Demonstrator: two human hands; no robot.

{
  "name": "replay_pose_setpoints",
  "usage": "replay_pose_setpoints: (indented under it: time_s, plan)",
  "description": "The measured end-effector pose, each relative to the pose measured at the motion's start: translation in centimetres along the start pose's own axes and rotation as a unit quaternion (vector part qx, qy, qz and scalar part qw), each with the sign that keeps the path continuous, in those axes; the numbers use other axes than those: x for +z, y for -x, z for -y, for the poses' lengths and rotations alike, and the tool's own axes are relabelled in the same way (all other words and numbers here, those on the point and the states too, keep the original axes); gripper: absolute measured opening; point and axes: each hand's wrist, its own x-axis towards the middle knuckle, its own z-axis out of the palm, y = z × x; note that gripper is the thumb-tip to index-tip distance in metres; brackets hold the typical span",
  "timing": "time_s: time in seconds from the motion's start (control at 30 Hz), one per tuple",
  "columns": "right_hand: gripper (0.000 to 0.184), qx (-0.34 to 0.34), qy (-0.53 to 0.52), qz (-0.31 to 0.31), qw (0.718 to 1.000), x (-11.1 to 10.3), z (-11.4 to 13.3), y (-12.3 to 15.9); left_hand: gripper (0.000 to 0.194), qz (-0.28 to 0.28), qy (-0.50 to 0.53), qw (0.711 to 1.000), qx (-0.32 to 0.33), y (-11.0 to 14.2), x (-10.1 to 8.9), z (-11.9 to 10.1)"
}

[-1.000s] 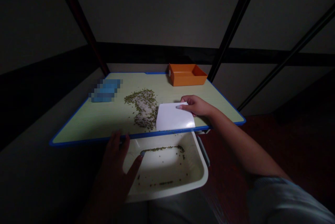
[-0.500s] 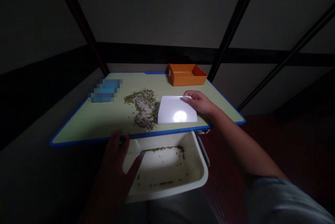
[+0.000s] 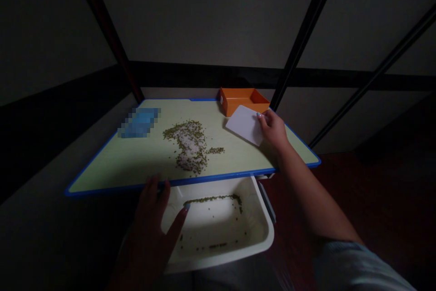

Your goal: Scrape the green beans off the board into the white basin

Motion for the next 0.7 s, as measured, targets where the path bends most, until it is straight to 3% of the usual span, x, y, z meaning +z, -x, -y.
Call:
replay_pose_setpoints:
  time_s: [0.33, 0.7]
  plan:
    - [0.019, 0.016, 0.046, 0.077, 0.996, 0.9, 1.0, 0.3, 0.074, -0.012, 0.008, 1.0, -0.02, -0.3, -0.4, -1.1]
    - [0.037, 0.006, -0.077, 0.193, 0.978, 1.7, 1.1, 0.7, 0.073, -0.04, -0.003, 0.999, -0.011, -0.2, 0.1, -0.9]
